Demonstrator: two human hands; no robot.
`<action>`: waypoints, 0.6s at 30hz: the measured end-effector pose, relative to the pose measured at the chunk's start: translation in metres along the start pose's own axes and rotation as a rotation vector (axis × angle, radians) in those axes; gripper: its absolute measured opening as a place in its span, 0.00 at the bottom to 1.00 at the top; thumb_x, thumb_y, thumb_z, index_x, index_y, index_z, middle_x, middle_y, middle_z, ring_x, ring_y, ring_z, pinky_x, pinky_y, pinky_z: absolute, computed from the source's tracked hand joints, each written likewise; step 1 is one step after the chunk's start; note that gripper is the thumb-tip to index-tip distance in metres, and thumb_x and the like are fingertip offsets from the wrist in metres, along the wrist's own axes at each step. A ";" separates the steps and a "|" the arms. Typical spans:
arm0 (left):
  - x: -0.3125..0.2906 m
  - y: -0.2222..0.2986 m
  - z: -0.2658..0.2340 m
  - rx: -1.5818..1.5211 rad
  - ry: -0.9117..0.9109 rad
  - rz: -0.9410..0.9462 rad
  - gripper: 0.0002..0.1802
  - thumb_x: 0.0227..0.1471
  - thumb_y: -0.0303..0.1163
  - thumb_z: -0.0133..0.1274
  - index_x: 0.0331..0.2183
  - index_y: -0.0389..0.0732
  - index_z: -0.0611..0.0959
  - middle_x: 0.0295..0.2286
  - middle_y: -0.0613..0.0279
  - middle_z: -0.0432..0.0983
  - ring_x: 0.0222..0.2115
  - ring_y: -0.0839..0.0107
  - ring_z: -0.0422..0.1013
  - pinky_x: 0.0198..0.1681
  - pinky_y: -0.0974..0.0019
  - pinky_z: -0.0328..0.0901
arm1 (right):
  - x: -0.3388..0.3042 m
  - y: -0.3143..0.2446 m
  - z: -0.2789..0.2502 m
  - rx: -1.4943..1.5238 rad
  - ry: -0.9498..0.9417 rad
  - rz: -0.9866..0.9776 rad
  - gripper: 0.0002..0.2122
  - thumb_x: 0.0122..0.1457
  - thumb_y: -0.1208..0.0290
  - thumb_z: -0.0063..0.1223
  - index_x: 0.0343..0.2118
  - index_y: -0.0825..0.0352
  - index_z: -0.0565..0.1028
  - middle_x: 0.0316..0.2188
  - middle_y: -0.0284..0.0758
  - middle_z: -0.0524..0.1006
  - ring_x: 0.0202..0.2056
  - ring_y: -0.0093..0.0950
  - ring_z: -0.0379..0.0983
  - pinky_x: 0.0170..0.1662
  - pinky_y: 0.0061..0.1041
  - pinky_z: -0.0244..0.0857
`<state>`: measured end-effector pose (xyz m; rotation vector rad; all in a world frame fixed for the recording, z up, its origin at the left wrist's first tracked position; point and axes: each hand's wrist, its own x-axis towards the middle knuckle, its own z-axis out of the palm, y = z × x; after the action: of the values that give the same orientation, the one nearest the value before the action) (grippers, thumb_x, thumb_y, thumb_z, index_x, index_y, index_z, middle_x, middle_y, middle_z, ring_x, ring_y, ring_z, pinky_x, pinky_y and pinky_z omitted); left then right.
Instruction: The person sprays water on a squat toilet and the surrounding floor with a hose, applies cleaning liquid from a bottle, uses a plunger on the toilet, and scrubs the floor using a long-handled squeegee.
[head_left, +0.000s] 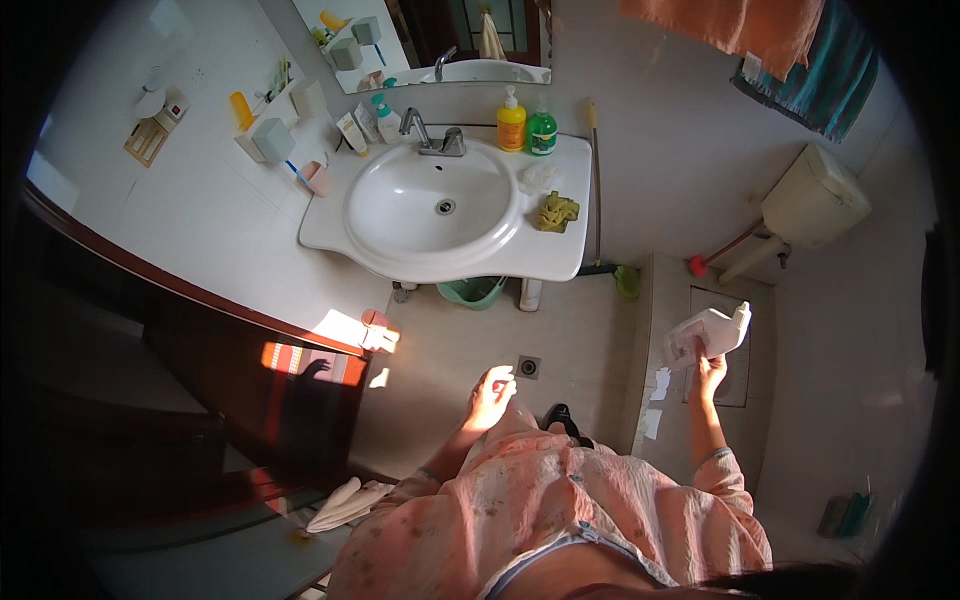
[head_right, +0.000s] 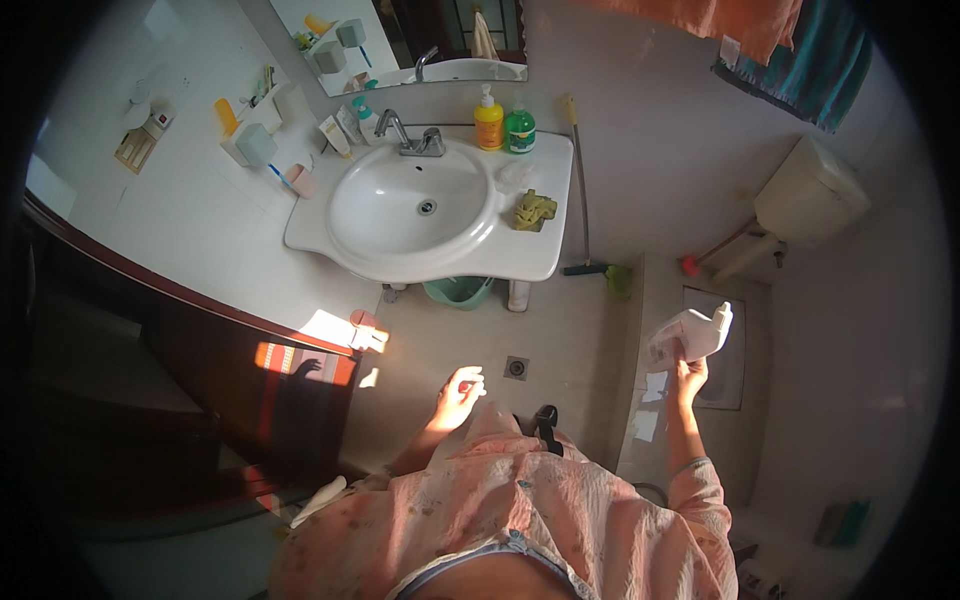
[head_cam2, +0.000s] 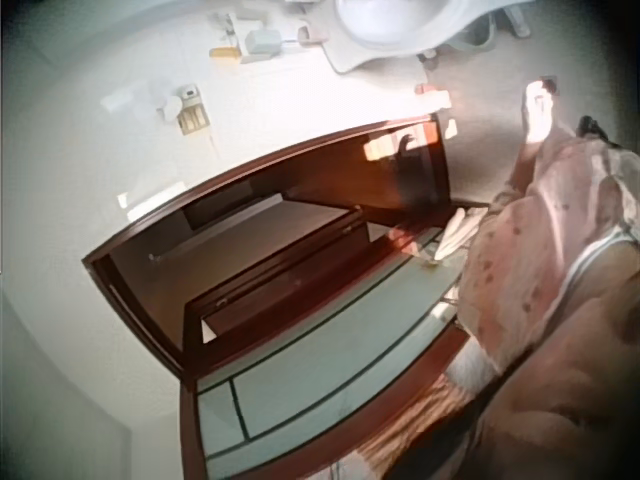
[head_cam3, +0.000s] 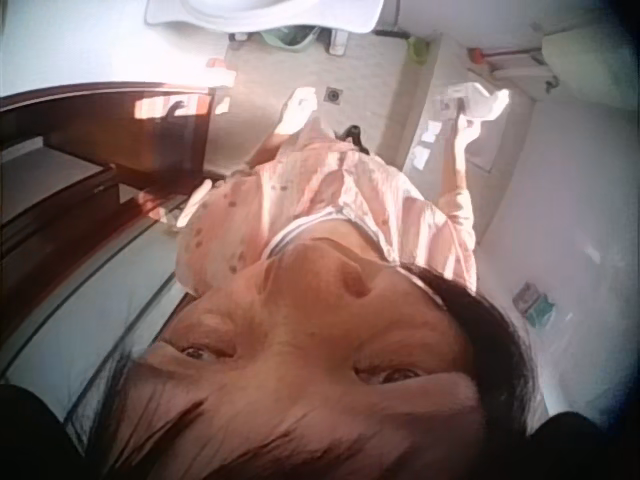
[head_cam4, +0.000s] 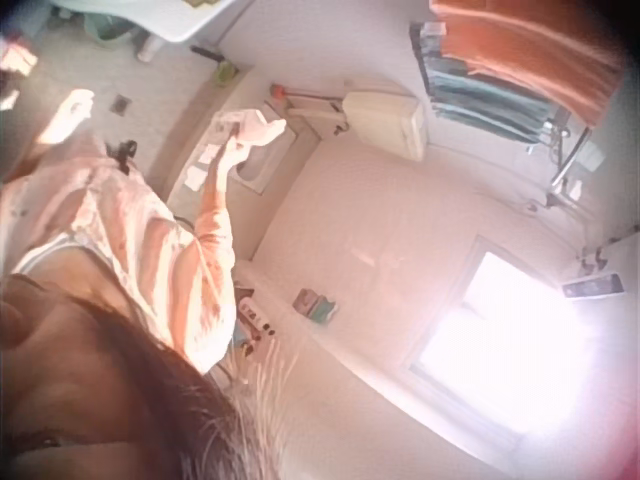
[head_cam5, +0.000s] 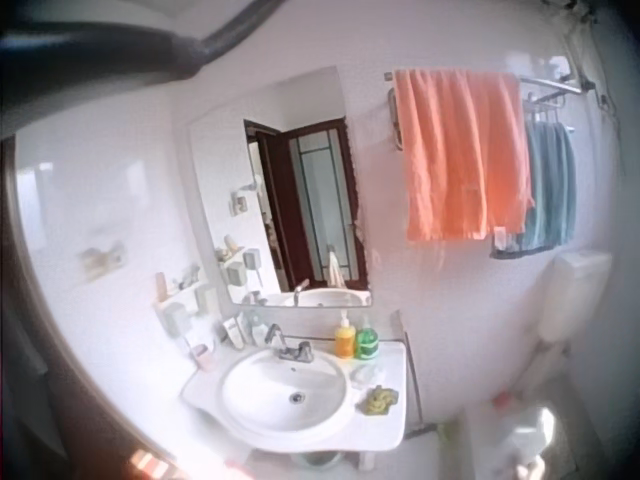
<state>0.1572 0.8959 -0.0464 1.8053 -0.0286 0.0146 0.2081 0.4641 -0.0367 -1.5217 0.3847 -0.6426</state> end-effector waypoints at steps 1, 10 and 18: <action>-0.010 0.003 -0.012 0.014 0.037 0.017 0.15 0.52 0.29 0.50 0.43 0.39 0.70 0.28 0.59 0.74 0.24 0.71 0.75 0.28 0.70 0.69 | 0.004 -0.033 0.018 -0.009 -0.057 0.021 0.09 0.51 0.73 0.59 0.33 0.69 0.76 0.28 0.29 0.77 0.29 0.16 0.69 0.37 0.16 0.62; 0.065 -0.004 -0.051 -0.123 0.000 -0.049 0.13 0.53 0.27 0.49 0.42 0.38 0.71 0.29 0.60 0.75 0.26 0.71 0.75 0.29 0.71 0.69 | 0.039 -0.004 0.046 -0.141 0.001 -0.022 0.13 0.49 0.72 0.61 0.37 0.72 0.75 0.31 0.32 0.77 0.32 0.18 0.70 0.40 0.17 0.63; 0.183 0.018 -0.116 0.011 -0.236 -0.009 0.11 0.53 0.28 0.48 0.40 0.37 0.73 0.30 0.58 0.76 0.30 0.71 0.75 0.32 0.73 0.68 | 0.017 -0.002 0.115 -0.217 0.169 0.098 0.12 0.49 0.71 0.61 0.35 0.68 0.76 0.30 0.28 0.77 0.31 0.17 0.69 0.39 0.18 0.62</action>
<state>0.3399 1.0027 0.0024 1.8094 -0.1886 -0.2048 0.2908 0.5455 -0.0283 -1.6472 0.6719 -0.6715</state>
